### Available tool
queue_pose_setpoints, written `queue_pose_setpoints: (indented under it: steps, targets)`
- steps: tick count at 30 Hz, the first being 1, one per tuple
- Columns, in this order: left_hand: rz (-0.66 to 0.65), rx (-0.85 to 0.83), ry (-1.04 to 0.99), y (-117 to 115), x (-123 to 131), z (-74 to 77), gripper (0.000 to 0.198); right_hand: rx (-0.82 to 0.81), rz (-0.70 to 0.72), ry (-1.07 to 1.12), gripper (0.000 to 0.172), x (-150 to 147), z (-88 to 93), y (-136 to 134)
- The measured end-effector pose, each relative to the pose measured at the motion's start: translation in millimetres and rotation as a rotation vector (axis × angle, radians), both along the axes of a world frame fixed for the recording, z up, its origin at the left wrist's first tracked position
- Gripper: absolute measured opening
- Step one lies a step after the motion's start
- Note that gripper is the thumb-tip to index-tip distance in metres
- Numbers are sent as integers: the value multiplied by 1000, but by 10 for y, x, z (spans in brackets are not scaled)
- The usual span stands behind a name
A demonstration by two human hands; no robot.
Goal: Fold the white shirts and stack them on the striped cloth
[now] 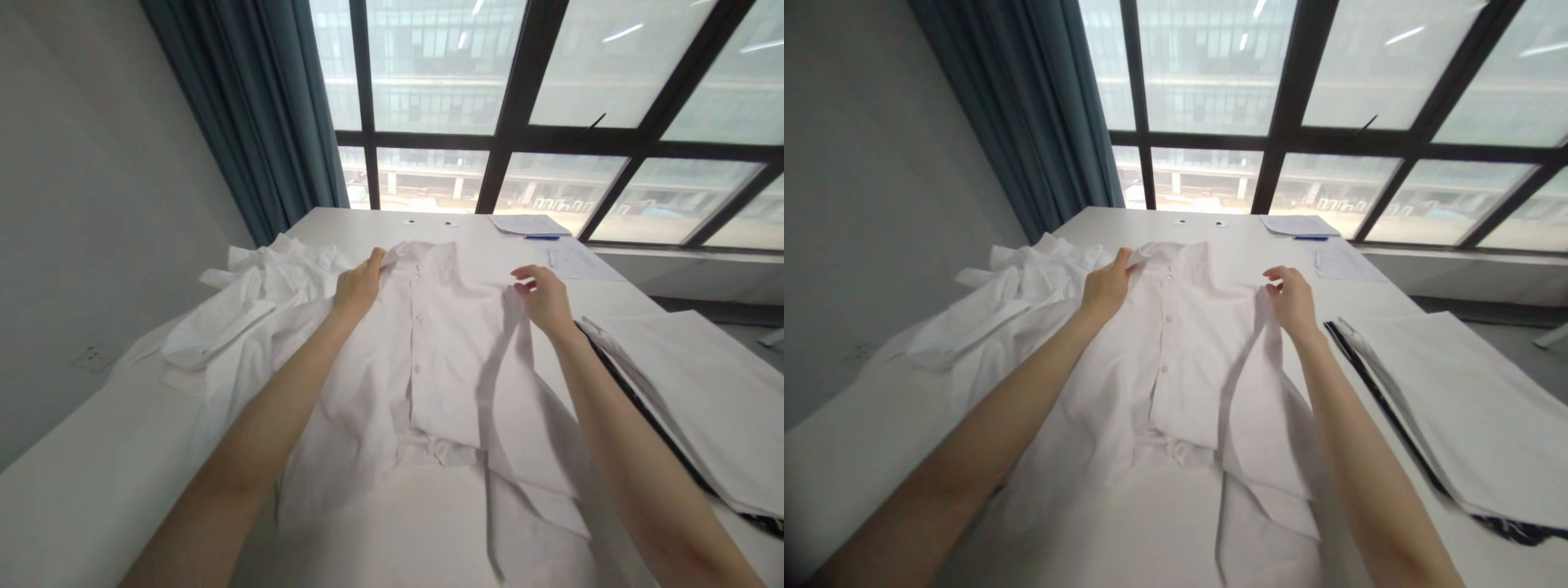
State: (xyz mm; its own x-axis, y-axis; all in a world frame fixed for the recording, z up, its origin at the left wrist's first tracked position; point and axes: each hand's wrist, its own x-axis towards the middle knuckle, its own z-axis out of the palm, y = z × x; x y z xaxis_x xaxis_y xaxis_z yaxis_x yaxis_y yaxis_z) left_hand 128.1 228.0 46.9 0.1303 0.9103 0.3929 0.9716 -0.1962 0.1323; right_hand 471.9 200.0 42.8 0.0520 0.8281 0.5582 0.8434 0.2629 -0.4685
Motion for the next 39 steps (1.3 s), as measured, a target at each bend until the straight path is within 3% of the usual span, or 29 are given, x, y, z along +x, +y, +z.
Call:
queue_pose_setpoints:
  steps: [3, 5, 8, 11, 13, 20, 23, 27, 30, 33, 36, 39]
  targets:
    - [-13, -106, 65, 242, 8, -107, 44, -37, 96, -75, 32, -230, -203, 71]
    - [-33, -144, 96, 282, -15, -239, 52, -118, 237, -144, 32, -414, -408, 18]
    - [-57, -158, 153, 198, -105, -434, 56, -261, 390, -232, 37, -630, -754, -147]
    - [-71, -152, 219, 44, -270, -538, 50, -348, 379, -282, 46, -669, -991, -277]
    - [-73, -140, 257, -69, -411, -548, 46, -387, 355, -301, 49, -606, -1039, -295]
    - [-77, -4, 431, -625, -1036, -471, 46, -435, 372, -350, 43, -347, -798, -352]
    - [22, 38, 438, -919, -1361, -488, 47, -390, 384, -364, 41, -322, -614, -693]
    - [245, 17, 405, -1217, -1695, -539, 47, -290, 398, -450, 31, -358, -410, -1369]
    - [310, 30, 410, -1372, -1777, -584, 43, -377, 386, -483, 32, -415, -382, -1797]
    - [339, 72, 402, -1534, -1750, -648, 46, -518, 431, -408, 30, -450, -428, -2053]
    - [263, 119, 400, -1716, -1714, -714, 48, -621, 450, -199, 29, -347, -415, -2123]
    - [123, 141, 443, -1836, -1734, -695, 39, -587, 347, -9, 31, 11, -270, -1984]
